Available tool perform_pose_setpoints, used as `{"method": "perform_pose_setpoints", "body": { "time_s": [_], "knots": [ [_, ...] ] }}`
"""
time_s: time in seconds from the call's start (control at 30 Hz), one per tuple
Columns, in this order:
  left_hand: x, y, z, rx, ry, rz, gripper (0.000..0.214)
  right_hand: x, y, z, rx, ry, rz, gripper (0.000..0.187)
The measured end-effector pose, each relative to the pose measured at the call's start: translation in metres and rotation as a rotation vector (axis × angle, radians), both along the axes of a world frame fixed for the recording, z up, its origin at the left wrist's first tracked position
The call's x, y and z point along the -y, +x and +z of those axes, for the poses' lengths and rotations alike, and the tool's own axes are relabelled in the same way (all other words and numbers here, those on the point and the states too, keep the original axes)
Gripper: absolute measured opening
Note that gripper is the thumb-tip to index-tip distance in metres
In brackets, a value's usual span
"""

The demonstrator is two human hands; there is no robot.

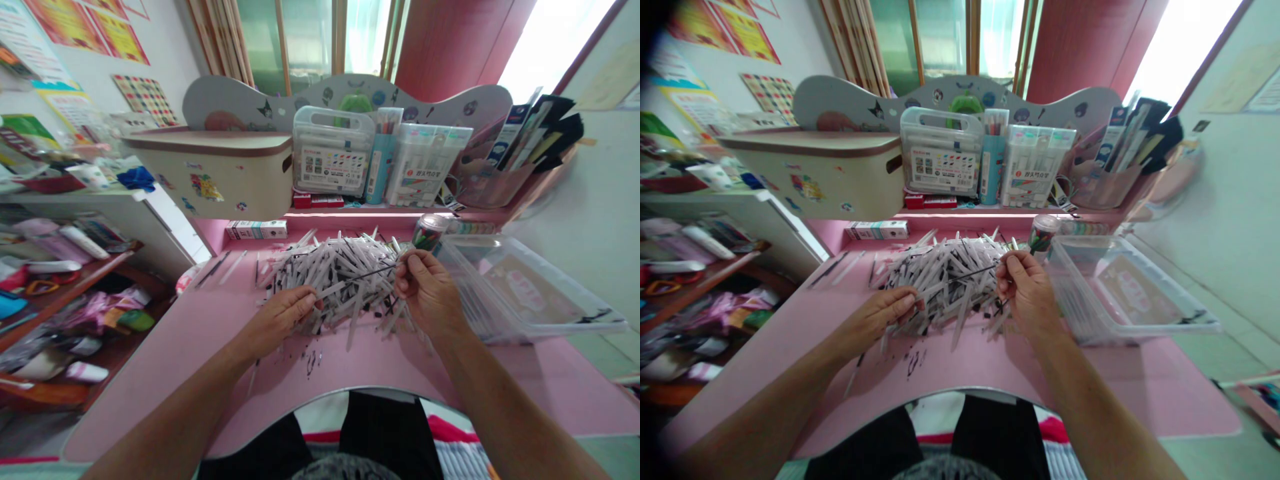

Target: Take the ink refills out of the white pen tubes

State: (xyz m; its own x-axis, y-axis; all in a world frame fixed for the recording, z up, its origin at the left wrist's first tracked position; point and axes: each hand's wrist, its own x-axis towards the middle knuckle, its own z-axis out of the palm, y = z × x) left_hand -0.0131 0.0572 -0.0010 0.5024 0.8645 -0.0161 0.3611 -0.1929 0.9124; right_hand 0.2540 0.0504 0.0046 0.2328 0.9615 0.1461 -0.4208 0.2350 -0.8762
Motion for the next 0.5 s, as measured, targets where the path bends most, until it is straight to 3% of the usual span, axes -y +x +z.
{"method": "perform_pose_setpoints", "body": {
  "time_s": [0.2, 0.33, 0.43, 0.5],
  "knots": [
    [-0.001, 0.0, 0.003, -0.106, 0.142, 0.001, 0.032, 0.004, -0.002, -0.003, 0.043, -0.014, 0.07, 0.021],
    [-0.002, 0.001, 0.004, -0.12, 0.235, -0.012, 0.024, 0.01, -0.009, -0.005, 0.081, -0.044, 0.264, 0.028],
    [-0.002, 0.0, 0.006, -0.078, 0.252, -0.024, 0.022, 0.013, -0.012, -0.004, 0.137, -0.045, 0.408, 0.035],
    [-0.002, -0.002, 0.008, 0.043, 0.185, -0.014, 0.022, 0.013, -0.009, -0.004, 0.167, -0.005, 0.373, 0.043]
  ]
}}
